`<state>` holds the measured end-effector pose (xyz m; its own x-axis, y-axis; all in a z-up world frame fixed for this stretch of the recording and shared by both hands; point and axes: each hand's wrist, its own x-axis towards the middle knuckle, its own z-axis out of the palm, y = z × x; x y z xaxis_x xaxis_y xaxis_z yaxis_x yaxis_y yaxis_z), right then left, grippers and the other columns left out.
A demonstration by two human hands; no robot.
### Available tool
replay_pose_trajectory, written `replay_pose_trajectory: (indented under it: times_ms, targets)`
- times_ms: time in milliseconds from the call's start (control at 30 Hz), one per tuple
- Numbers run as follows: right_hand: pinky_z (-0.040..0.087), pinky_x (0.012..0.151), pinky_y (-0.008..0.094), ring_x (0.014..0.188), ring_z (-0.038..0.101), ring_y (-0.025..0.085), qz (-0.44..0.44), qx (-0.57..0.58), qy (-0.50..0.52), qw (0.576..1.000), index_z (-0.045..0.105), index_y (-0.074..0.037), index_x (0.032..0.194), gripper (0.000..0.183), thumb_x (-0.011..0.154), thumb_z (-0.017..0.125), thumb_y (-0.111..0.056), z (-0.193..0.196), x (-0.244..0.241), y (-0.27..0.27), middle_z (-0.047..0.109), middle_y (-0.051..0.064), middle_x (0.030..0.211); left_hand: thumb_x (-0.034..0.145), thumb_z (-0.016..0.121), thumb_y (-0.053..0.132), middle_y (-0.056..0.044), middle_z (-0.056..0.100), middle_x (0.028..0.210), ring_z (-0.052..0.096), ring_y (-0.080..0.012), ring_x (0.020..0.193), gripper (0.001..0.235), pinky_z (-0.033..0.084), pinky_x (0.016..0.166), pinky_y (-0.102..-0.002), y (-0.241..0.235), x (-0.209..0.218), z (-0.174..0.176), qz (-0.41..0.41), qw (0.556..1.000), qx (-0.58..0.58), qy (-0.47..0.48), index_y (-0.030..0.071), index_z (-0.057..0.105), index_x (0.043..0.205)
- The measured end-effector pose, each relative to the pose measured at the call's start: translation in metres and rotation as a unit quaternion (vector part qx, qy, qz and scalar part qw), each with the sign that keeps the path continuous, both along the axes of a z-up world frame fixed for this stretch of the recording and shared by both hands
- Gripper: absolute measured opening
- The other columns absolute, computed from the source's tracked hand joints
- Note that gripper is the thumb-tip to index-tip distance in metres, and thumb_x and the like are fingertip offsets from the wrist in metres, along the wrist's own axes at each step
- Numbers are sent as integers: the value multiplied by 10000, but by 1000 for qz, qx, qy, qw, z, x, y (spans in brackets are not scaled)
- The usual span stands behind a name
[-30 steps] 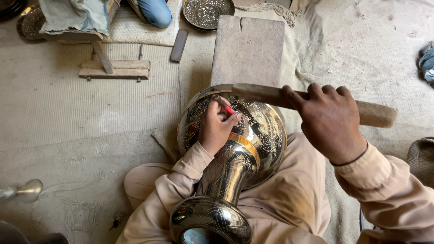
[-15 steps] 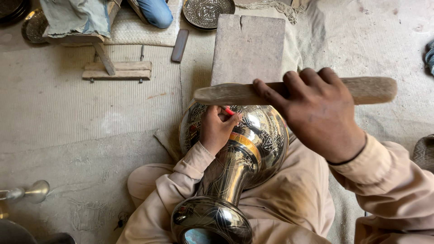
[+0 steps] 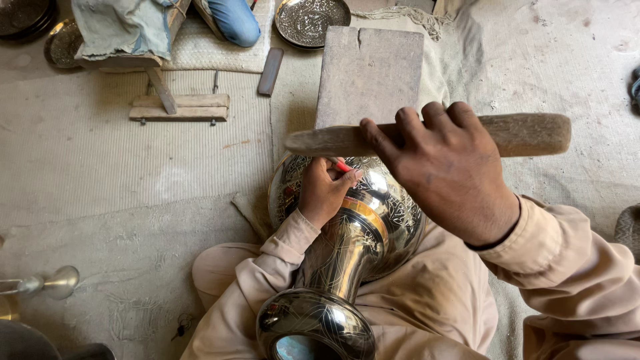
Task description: The person sits on the floor and uses a chisel and hammer to engrave decorative patterns onto a large metal vessel. They repeatedly tap the chisel to create fine lines and motifs on the surface.
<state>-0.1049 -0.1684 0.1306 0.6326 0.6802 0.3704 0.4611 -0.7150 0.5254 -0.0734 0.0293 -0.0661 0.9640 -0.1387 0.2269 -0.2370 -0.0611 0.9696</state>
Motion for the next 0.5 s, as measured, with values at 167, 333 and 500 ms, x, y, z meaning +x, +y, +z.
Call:
replay_pose_trajectory:
  times_ms: [167, 333, 500]
  targets:
    - [470, 656, 278, 686, 600, 138, -52, 22, 14, 998, 680, -292, 1417, 427, 1009, 625, -178, 1, 6, -8, 699, 34, 890, 920, 781, 202, -65, 653, 830, 707, -140, 746, 337, 630, 686, -272, -1, 8, 7, -40, 999, 10, 6, 53, 491, 1004]
    - [442, 661, 301, 663, 565, 136, -72, 113, 8, 991, 729, -273, 1420, 555, 962, 614, 18, 7, 11, -21, 703, 20, 910, 884, 796, 186, -34, 665, 865, 736, -134, 790, 337, 646, 680, -277, -8, 18, 17, -47, 996, 71, -12, 67, 509, 1014]
    - [430, 608, 301, 581, 551, 141, -108, 122, 14, 987, 776, -276, 1292, 494, 893, 658, -11, 3, 9, -34, 682, 8, 788, 865, 810, 150, -19, 713, 843, 736, -141, 727, 286, 606, 610, -295, -11, 28, 25, -78, 987, 140, 21, 65, 581, 1013]
